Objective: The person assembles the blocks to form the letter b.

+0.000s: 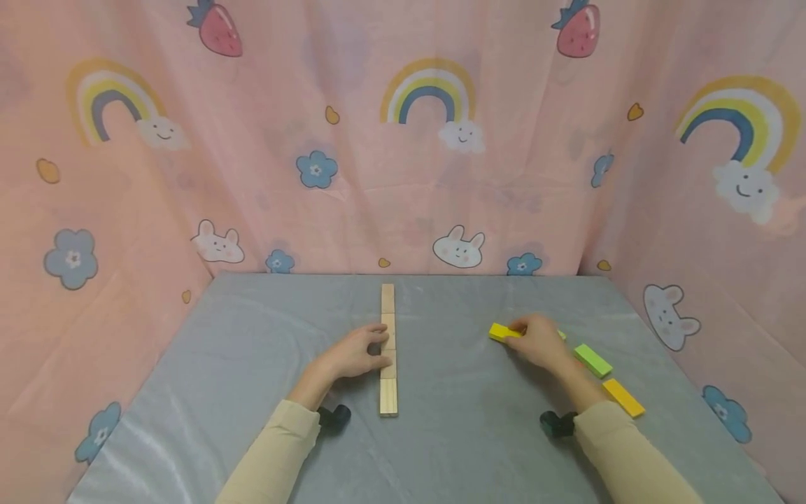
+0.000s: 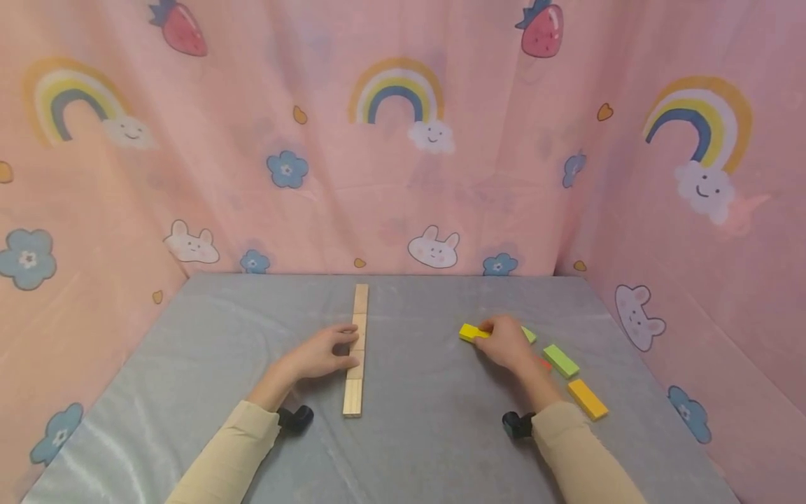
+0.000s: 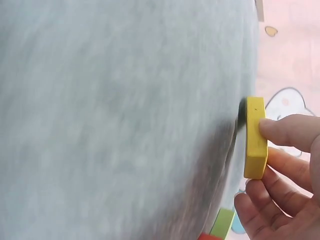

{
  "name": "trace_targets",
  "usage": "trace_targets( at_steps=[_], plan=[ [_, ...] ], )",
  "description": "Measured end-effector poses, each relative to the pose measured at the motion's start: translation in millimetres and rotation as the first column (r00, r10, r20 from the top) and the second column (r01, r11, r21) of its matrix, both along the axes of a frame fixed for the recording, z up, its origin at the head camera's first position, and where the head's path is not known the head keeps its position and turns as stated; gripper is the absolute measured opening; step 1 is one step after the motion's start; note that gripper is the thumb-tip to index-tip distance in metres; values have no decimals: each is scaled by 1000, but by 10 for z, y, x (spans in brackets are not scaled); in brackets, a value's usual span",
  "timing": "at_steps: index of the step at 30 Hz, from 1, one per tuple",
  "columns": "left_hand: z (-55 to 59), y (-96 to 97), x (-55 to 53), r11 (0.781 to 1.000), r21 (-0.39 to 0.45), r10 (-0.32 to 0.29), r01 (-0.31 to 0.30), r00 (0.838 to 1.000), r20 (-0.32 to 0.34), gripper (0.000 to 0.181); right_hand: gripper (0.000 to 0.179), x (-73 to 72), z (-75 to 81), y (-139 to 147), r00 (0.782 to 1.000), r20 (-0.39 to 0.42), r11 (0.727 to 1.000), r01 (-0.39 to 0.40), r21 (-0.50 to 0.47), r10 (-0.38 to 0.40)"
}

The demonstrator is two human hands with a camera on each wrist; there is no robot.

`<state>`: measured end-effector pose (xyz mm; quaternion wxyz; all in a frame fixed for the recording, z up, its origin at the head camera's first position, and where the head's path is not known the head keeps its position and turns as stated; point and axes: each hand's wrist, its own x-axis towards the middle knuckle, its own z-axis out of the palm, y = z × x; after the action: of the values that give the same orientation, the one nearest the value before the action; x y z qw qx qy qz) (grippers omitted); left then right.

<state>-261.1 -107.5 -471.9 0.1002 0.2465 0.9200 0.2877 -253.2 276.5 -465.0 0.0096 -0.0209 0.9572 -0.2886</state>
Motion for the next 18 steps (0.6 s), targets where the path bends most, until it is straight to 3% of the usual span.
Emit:
trace_targets(
  at_steps=[18],
  plan=[
    [33,3,5,1000,-5,3,-3,1000,4,61,34,-175,31,-466,994,-53,995,-95,-20,94]
  ],
)
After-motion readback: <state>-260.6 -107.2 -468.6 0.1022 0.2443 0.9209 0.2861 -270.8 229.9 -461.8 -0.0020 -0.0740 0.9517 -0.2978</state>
